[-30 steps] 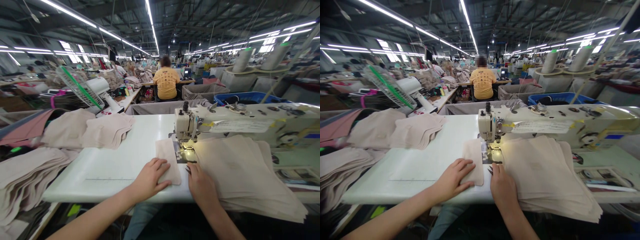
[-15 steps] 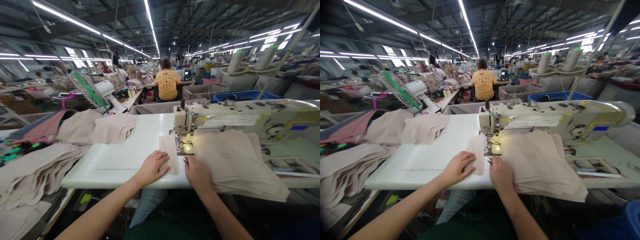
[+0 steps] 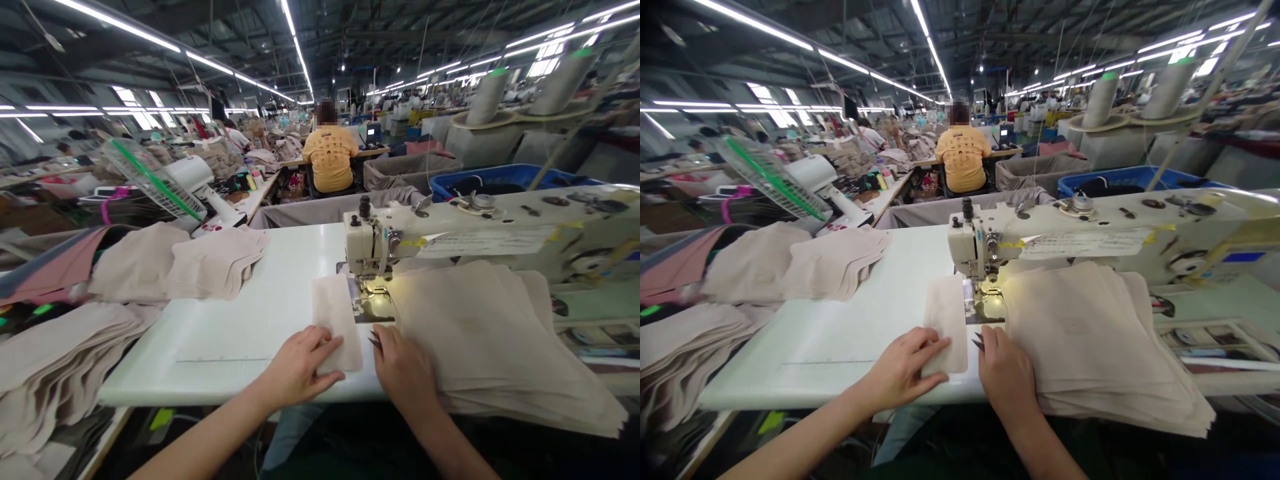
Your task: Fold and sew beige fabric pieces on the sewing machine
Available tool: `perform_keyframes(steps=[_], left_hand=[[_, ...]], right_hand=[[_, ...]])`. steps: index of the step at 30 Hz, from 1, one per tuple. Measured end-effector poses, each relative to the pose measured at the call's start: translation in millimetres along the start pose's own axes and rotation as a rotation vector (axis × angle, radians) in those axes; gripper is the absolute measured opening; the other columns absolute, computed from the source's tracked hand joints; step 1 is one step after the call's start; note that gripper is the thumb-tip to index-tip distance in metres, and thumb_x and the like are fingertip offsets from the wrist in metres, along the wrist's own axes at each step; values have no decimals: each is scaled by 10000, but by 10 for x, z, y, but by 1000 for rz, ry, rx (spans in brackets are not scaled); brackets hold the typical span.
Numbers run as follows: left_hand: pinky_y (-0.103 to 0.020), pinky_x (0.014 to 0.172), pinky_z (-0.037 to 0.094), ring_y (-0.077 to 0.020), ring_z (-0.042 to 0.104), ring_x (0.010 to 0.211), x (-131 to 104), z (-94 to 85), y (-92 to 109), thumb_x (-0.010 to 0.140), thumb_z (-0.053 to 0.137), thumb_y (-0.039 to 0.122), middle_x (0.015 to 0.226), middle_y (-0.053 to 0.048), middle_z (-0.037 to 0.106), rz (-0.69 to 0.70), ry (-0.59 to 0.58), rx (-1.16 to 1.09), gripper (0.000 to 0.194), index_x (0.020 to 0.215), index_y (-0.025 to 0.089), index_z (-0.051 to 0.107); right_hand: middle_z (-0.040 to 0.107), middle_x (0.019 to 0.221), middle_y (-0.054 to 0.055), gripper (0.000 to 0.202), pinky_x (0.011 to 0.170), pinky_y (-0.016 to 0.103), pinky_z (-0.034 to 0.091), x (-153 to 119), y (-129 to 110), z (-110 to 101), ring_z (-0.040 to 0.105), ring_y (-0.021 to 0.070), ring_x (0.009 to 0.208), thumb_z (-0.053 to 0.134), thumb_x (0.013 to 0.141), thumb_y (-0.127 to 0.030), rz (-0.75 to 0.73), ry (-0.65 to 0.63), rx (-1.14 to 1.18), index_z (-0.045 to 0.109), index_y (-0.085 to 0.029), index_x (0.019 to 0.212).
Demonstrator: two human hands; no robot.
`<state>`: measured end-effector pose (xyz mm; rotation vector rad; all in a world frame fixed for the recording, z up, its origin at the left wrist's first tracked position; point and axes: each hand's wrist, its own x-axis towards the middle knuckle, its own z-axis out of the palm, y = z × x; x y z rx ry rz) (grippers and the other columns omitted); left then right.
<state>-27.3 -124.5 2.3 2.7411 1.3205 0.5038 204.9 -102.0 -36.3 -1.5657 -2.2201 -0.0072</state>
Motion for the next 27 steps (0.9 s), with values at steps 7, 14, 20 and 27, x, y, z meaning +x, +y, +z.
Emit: perform_keyframes(steps=[7, 14, 20, 27], left_hand=[[-375, 813, 569, -238, 635, 951, 12, -18, 7, 959, 585, 356, 1092, -113, 641, -15, -35, -32, 333, 1254, 208, 629], [-409, 864, 583, -246, 632, 990, 450, -10, -530, 1006, 472, 317, 1112, -115, 652, -46, -20, 70, 299, 1218, 199, 647], [-623, 1061, 465, -342, 520, 1292, 1048, 204, -1110, 965, 431, 222, 1364, -201, 548, -244, 197, 156, 404, 1350, 140, 520], [-557, 1092, 475, -334, 505, 1337, 830, 345, -832, 1005, 409, 288, 1413, -157, 539, -4, 118, 62, 375, 1317, 184, 589]], right_hand=[[705, 911, 39, 282, 630, 255, 474, -37, 13, 36, 685, 180, 769, 572, 880, -87, 0, 9, 34, 636, -202, 1129], [689, 860, 21, 265, 619, 261, 465, -4, -24, 40, 674, 175, 741, 570, 873, -68, 4, 14, 40, 648, -208, 1083], [712, 887, 15, 240, 637, 249, 453, 111, -111, -240, 682, 173, 757, 575, 840, -33, 75, -173, 159, 676, -210, 966], [720, 1051, 6, 272, 766, 257, 475, 14, 363, -993, 678, 169, 899, 596, 868, -82, 99, -139, 273, 697, -244, 1062]])
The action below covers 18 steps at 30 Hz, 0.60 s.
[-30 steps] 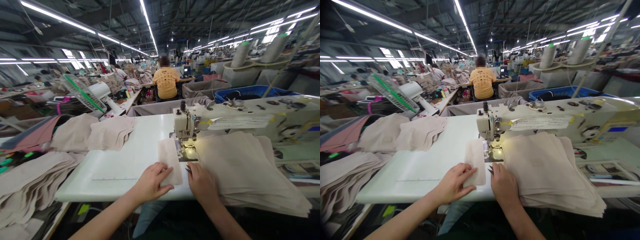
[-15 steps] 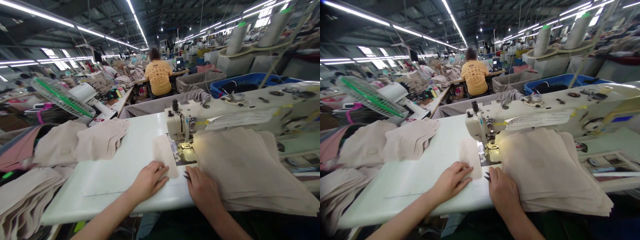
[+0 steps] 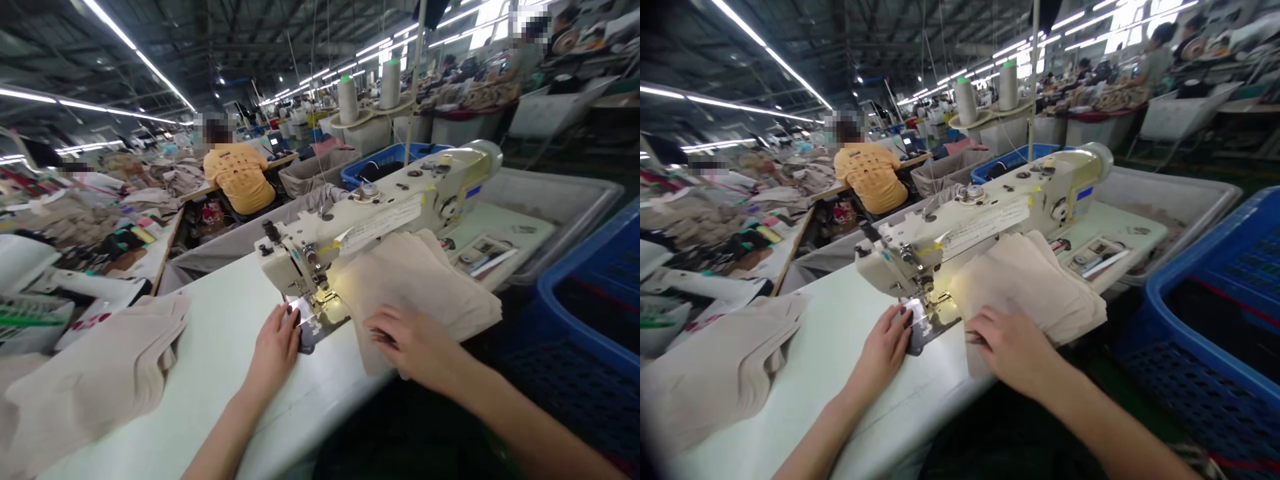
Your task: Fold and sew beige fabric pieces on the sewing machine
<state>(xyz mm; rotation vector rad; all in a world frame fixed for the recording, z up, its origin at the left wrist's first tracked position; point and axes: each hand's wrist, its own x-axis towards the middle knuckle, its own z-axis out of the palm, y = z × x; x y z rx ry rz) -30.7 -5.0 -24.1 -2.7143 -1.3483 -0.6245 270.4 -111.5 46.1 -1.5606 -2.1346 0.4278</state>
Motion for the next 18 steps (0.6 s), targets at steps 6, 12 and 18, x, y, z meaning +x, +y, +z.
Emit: perform_keyframes(steps=[6, 12, 18], left_hand=[[-579, 1081, 471, -340, 535, 1309, -150, -114, 155, 1015, 411, 312, 1419, -166, 560, 10, -80, -36, 401, 1352, 175, 579], [-577, 1056, 492, -356, 553, 1299, -132, -136, 172, 1002, 411, 269, 1431, -207, 552, 3, -135, 26, 417, 1350, 115, 581], [-488, 937, 582, -284, 700, 1055, -64, -363, 605, 998, 471, 237, 1181, -133, 721, 113, -130, -53, 311, 1245, 182, 650]], right_hand=[[618, 1377, 85, 339, 799, 344, 548, -154, 357, -198, 718, 230, 931, 722, 819, -147, -113, -191, -189, 688, -213, 1149], [662, 1353, 64, 175, 838, 365, 575, -168, 476, -154, 725, 250, 1014, 647, 909, -193, -133, -158, -123, 715, -218, 1069], [744, 1173, 53, 234, 848, 326, 557, -142, 431, -175, 717, 221, 1004, 532, 934, -119, -121, -56, -39, 714, -215, 1047]])
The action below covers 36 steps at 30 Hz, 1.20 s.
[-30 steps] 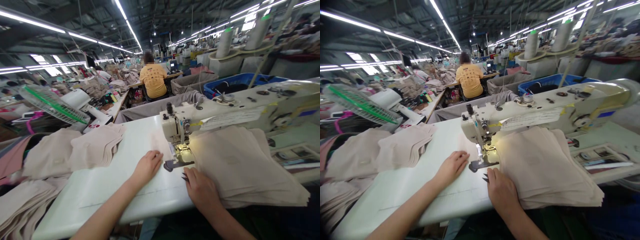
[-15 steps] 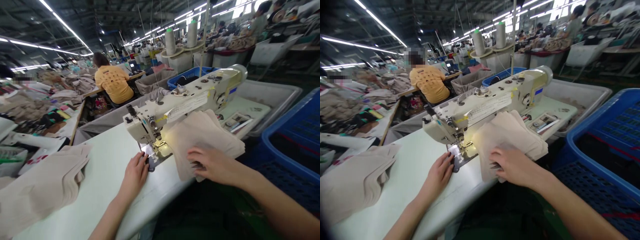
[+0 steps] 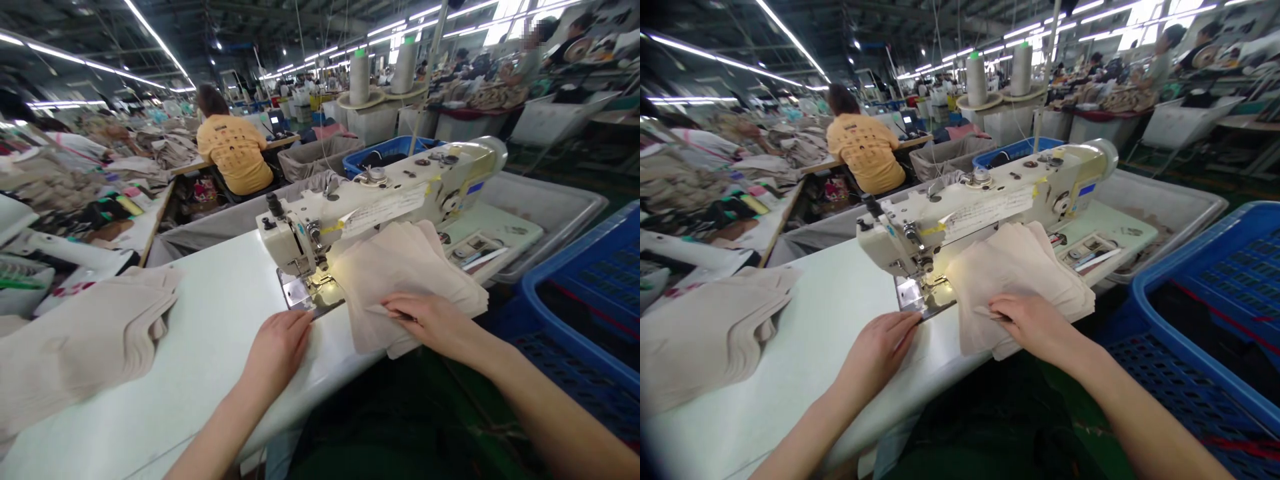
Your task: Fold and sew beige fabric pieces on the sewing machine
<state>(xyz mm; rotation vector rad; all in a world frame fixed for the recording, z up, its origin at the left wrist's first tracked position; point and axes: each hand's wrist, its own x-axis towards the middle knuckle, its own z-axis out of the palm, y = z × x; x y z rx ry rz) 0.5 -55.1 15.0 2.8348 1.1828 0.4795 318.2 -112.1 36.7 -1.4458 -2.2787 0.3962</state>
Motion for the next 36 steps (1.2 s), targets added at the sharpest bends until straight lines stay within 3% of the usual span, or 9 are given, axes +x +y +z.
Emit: perform_keyframes(steps=[4, 8, 11, 15, 21, 24, 29, 32, 36], left_hand=[[-491, 1096, 480, -278, 515, 1362, 228, -105, 379, 982, 527, 238, 1447, -152, 560, 189, 40, -293, 526, 1495, 204, 417], [-413, 1061, 513, -254, 637, 1224, 285, -97, 406, 948, 594, 247, 1253, -103, 702, 361, -195, -489, 300, 1239, 246, 667], [-424, 1071, 504, -263, 624, 1247, 6, -131, 245, 917, 609, 199, 1283, -111, 692, 272, -233, -489, 317, 1222, 233, 688], [-463, 1108, 470, -269, 532, 1355, -541, -287, -39, 882, 606, 149, 1408, -103, 614, 60, -198, -508, 466, 1340, 237, 627], [-431, 1137, 443, -231, 571, 1317, -876, -465, -264, 977, 545, 221, 1364, -60, 654, -141, -215, -607, 333, 1272, 286, 683], [-413, 1140, 428, -227, 580, 1301, -840, -483, -262, 985, 551, 268, 1350, -53, 664, -157, -231, -645, 306, 1255, 288, 692], [-347, 901, 548, -215, 695, 931, -704, -387, -222, 983, 505, 373, 1023, -59, 754, -530, -43, -652, 294, 1033, 214, 747], [-357, 869, 545, -239, 679, 903, -663, -268, -203, 916, 555, 384, 963, -62, 747, -681, 98, -586, 265, 960, 207, 748], [-380, 836, 542, -256, 667, 916, -692, -169, -145, 893, 564, 367, 948, -71, 736, -702, 185, -534, 225, 890, 219, 734]], right_hand=[[736, 984, 57, 304, 719, 288, 531, 55, -418, 160, 701, 200, 834, 528, 854, -16, -125, -33, -71, 689, -186, 1049], [738, 991, 58, 231, 704, 280, 538, 85, -768, 353, 702, 194, 834, 560, 929, -108, -292, -91, 11, 679, -177, 1115], [750, 1054, 79, 187, 759, 299, 565, 71, -771, 417, 718, 221, 904, 693, 916, -343, -296, -78, 81, 706, -188, 1019], [643, 1357, 186, 695, 907, 358, 571, 34, -602, 444, 682, 302, 1134, 795, 726, -624, -363, -79, 125, 667, -156, 1223], [453, 1546, 179, 564, 977, 415, 541, 167, -541, 520, 547, 318, 1329, 755, 787, -181, -401, -176, 36, 602, -172, 1330], [609, 1425, 101, 249, 974, 369, 524, 341, -561, 573, 633, 251, 1218, 583, 842, -117, -274, -160, 218, 705, -213, 1037], [715, 724, 3, 164, 621, 302, 527, 581, -534, 816, 677, 204, 666, 597, 814, -389, 350, 18, 442, 629, -231, 843], [683, 702, -11, 388, 605, 305, 518, 592, -537, 998, 635, 191, 608, 673, 742, -512, 543, 277, 543, 554, -232, 983], [701, 810, 28, 453, 595, 300, 519, 518, -566, 1082, 648, 189, 650, 704, 748, -573, 517, 432, 558, 525, -239, 996]])
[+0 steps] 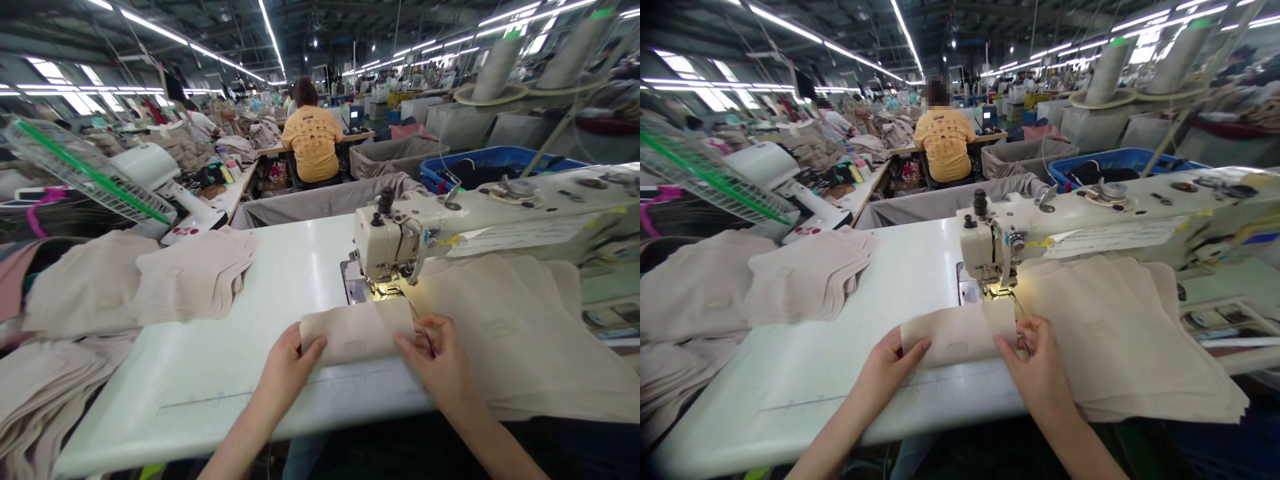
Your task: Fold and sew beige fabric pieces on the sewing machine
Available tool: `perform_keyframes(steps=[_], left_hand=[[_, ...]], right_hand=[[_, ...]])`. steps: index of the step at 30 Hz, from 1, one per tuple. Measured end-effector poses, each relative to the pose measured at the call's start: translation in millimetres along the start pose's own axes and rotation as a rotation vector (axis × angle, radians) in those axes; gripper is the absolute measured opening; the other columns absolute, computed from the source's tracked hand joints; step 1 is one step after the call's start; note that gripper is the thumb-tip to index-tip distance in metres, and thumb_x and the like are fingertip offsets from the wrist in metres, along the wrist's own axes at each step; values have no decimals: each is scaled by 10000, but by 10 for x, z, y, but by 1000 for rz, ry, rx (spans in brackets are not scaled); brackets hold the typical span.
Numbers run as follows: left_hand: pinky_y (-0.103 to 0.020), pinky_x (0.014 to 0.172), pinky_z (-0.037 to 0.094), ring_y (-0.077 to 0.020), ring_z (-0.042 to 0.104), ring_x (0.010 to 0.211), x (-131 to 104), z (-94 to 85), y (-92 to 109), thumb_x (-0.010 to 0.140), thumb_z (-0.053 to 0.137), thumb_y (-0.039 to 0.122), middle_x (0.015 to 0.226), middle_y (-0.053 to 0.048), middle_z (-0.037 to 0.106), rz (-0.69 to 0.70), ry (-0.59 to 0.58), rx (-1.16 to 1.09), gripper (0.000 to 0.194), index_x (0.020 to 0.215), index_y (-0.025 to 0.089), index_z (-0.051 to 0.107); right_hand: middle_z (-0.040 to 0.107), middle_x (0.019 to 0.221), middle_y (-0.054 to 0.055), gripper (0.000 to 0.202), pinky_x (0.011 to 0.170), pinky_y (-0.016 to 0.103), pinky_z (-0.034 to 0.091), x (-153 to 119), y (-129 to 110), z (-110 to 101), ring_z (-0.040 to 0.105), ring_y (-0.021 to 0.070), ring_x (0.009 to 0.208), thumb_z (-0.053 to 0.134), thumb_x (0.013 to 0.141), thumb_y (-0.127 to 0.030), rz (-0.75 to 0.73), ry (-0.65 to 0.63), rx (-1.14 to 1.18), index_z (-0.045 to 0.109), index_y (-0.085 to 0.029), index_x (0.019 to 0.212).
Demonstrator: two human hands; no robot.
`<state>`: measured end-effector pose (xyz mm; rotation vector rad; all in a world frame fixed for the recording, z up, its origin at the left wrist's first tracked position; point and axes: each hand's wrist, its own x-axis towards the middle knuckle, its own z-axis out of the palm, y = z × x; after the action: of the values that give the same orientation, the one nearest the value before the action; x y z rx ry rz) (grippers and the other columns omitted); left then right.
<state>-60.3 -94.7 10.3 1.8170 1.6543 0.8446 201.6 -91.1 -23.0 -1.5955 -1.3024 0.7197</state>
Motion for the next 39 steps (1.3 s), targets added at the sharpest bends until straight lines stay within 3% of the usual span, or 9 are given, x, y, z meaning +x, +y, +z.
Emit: perform_keyframes(steps=[3, 5, 7, 10, 13, 17, 19, 39], left_hand=[[-354, 733, 532, -239, 652, 813, -80, 45, 11, 884, 568, 348, 815, -52, 684, -17, 59, 49, 227, 728, 215, 667], [-335, 672, 516, -220, 628, 733, -132, 86, 26, 876, 578, 348, 759, -31, 643, -77, 120, 81, 205, 740, 210, 644], [-327, 656, 515, -206, 623, 711, -178, 135, 40, 893, 565, 350, 800, -23, 652, -152, 181, 63, 202, 972, 194, 667], [-313, 674, 527, -180, 636, 715, -236, 197, 54, 948, 512, 337, 870, -17, 655, -214, 241, 6, 491, 1407, 168, 468], [-301, 706, 538, -164, 639, 760, -272, 209, 51, 965, 494, 303, 922, -25, 642, -151, 296, 19, 571, 1508, 186, 363], [-308, 750, 546, -176, 646, 825, -285, 155, 29, 980, 471, 243, 903, -48, 640, 1, 224, 58, 327, 1234, 211, 674], [-301, 725, 546, -175, 646, 791, -289, 132, 16, 976, 484, 229, 856, -47, 640, 10, 200, 65, 281, 1087, 210, 741], [-290, 695, 547, -165, 652, 747, -216, 129, -19, 955, 523, 207, 838, -38, 643, -39, 221, 137, 237, 1041, 182, 742]], right_hand=[[702, 766, 20, 243, 612, 305, 527, 4, -18, -41, 651, 194, 656, 650, 831, -472, -121, -191, -146, 616, -246, 916], [731, 809, 29, 191, 648, 321, 543, 30, -21, -54, 660, 199, 670, 607, 866, -416, -182, -297, -217, 680, -250, 924], [758, 931, 54, 235, 695, 341, 559, 48, -1, -48, 687, 219, 747, 586, 883, -412, -207, -319, -235, 715, -246, 988], [753, 1048, 77, 286, 774, 369, 567, 48, 59, -37, 702, 246, 875, 579, 894, -439, -211, -318, -244, 730, -238, 1031], [747, 1070, 73, 301, 824, 383, 563, 35, 102, -46, 698, 250, 922, 565, 907, -456, -207, -328, -255, 729, -246, 1048], [740, 1109, 71, 321, 837, 389, 565, 24, 117, -62, 698, 253, 948, 554, 917, -479, -210, -326, -268, 724, -252, 1067], [742, 1106, 77, 332, 837, 398, 568, 19, 130, -60, 702, 259, 941, 550, 916, -491, -216, -312, -291, 727, -251, 1063], [758, 1089, 53, 356, 771, 369, 600, 25, 163, -63, 727, 251, 898, 552, 890, -530, -184, -302, -354, 732, -271, 1055]])
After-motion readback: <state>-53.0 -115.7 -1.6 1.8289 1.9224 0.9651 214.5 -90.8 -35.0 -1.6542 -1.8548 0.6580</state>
